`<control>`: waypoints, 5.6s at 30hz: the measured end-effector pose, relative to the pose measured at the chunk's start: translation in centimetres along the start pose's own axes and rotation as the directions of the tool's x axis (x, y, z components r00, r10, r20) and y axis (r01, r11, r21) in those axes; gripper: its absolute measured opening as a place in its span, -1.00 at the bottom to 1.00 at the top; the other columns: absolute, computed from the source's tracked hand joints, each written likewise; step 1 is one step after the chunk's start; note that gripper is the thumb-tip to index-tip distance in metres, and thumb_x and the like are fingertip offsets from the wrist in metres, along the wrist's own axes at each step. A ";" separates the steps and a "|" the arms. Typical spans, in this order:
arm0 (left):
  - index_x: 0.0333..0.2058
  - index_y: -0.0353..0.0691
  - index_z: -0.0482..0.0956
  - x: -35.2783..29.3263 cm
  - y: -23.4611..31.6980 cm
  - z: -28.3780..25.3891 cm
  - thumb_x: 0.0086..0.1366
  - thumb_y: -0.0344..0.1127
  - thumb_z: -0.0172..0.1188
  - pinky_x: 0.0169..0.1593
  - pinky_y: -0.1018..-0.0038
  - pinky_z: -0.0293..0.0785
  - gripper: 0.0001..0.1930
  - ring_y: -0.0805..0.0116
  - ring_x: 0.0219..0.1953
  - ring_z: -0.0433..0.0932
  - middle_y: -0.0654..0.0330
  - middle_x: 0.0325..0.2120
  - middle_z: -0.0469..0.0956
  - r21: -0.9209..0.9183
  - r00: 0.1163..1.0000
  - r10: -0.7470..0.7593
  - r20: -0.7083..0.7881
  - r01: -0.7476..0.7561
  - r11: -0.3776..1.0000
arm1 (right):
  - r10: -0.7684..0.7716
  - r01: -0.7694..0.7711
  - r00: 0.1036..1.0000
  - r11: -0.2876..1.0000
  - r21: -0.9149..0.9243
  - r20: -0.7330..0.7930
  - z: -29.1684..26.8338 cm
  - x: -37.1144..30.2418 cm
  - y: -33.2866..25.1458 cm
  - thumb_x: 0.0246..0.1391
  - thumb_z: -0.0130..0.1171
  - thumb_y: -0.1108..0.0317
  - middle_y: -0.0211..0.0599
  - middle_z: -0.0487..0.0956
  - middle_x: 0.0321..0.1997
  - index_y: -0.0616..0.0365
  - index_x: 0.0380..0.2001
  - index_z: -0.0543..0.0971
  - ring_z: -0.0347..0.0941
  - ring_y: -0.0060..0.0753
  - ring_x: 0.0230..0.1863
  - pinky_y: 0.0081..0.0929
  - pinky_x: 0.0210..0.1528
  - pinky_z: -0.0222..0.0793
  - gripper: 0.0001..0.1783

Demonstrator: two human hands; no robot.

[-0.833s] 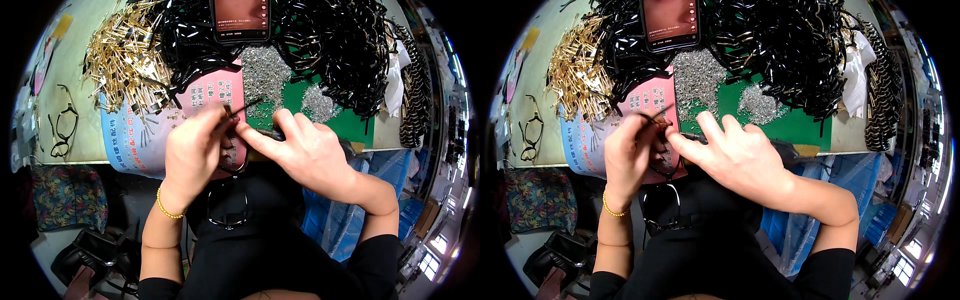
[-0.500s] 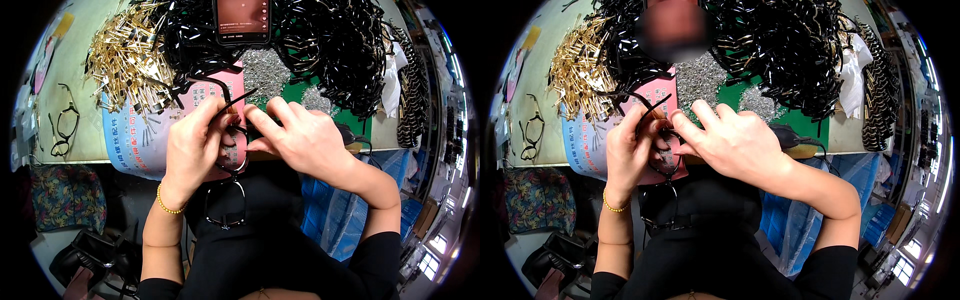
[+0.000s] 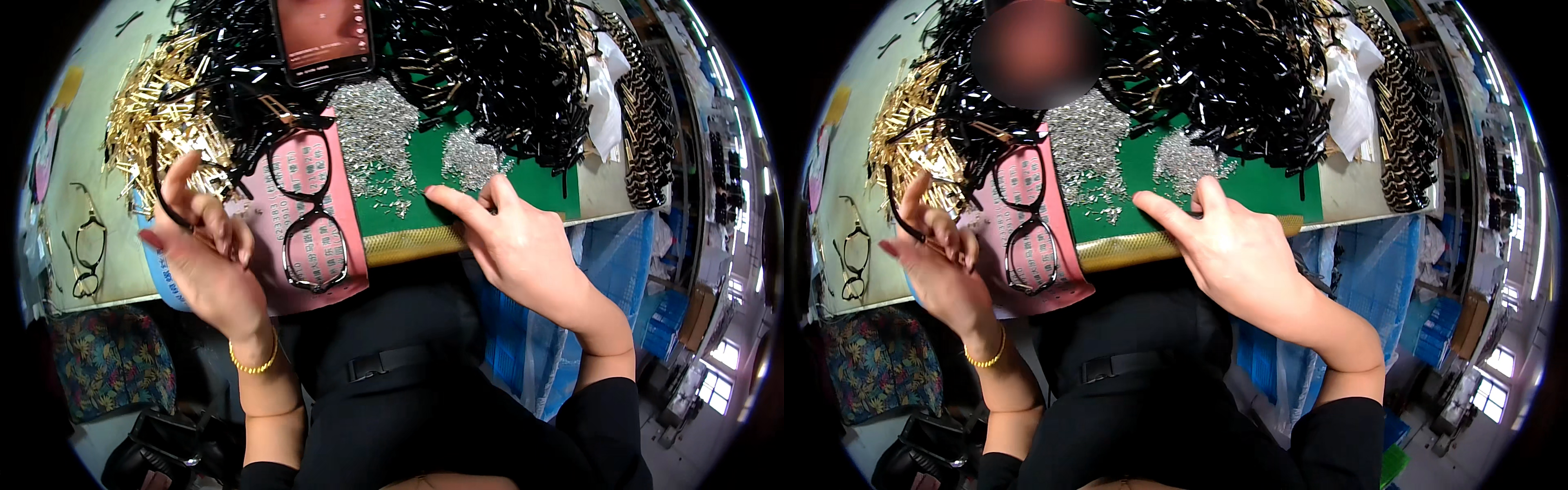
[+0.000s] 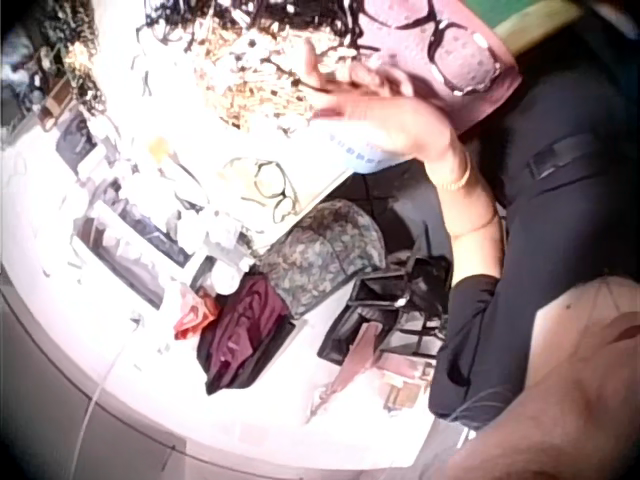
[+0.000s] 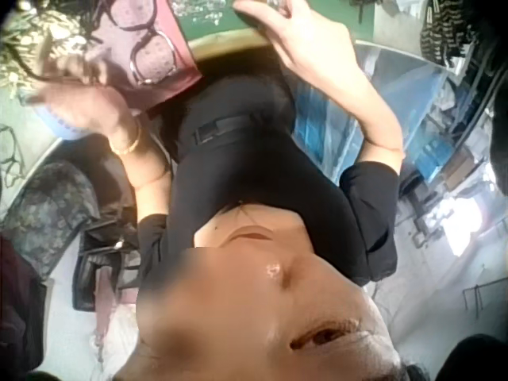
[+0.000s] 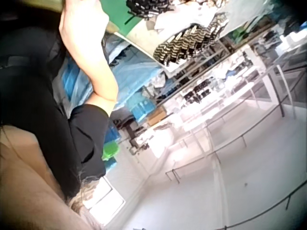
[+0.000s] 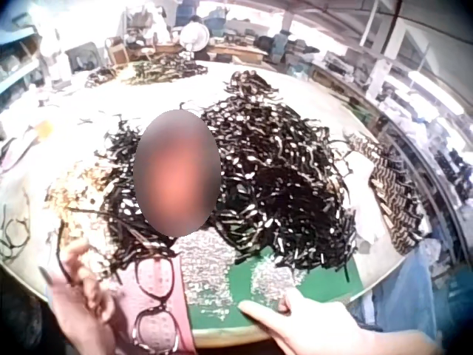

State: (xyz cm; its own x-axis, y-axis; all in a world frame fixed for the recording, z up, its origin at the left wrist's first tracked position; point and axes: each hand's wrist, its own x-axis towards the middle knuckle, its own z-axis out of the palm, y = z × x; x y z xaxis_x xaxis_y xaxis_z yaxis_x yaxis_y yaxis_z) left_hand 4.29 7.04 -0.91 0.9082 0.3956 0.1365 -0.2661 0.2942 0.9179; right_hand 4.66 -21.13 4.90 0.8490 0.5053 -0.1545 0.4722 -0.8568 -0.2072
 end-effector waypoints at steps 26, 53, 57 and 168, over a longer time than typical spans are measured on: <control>-0.24 -0.11 0.49 -6.7 -0.8 -2.8 0.10 -0.43 0.48 0.21 -0.02 0.52 -0.67 0.15 -0.06 0.63 0.25 -0.23 0.72 0.598 0.728 0.219 0.649 -0.667 0.444 | -0.100 0.103 0.992 0.994 -0.046 0.078 -0.3 1.0 -0.3 0.08 0.17 0.44 -0.12 0.49 -0.16 -0.30 0.35 0.42 0.60 -0.19 -0.42 -0.31 -0.52 0.54 -0.28; -0.27 -0.30 0.56 -2.3 1.9 -1.2 -0.01 -0.74 0.37 -0.18 0.31 0.62 -0.67 0.15 -0.29 0.67 0.09 -0.38 0.64 0.651 0.773 -0.130 0.621 -0.416 0.634 | -0.472 0.425 0.879 0.839 0.340 0.066 0.6 4.4 -2.0 -0.11 0.27 0.48 -0.15 0.55 0.22 0.16 0.15 0.50 0.59 -0.12 -0.29 -0.30 -0.41 0.59 -0.37; -0.25 -0.27 0.57 -3.6 1.0 -1.8 -0.04 -0.70 0.45 0.03 0.13 0.65 -0.63 0.14 -0.24 0.70 0.07 -0.37 0.65 0.626 0.772 -0.016 0.635 -0.503 0.596 | -0.472 0.431 0.880 0.840 0.329 0.050 1.0 4.2 -2.0 -0.08 0.26 0.49 -0.12 0.54 0.20 0.19 0.13 0.50 0.59 -0.12 -0.28 -0.29 -0.37 0.58 -0.40; -0.15 -0.29 0.65 -5.5 2.1 3.3 0.26 -0.52 0.32 -0.37 0.37 0.53 -0.81 0.21 -0.46 0.60 0.11 -0.37 0.67 0.450 0.743 -0.125 0.658 -0.255 0.856 | -0.086 0.024 0.996 0.517 0.855 0.024 -2.1 -0.3 -1.5 0.17 0.28 0.56 -0.31 0.66 -0.24 0.24 -0.04 0.69 0.50 -0.55 -0.32 -0.58 -0.23 0.44 -0.72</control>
State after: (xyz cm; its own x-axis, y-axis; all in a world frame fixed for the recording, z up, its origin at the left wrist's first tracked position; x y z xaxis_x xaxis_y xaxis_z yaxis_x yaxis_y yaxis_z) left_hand -0.23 2.64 1.48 0.9203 -0.3149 0.2320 -0.3138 -0.2404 0.9185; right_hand 4.19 -20.16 7.29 0.7995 0.5792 -0.1592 0.0620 -0.3431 -0.9373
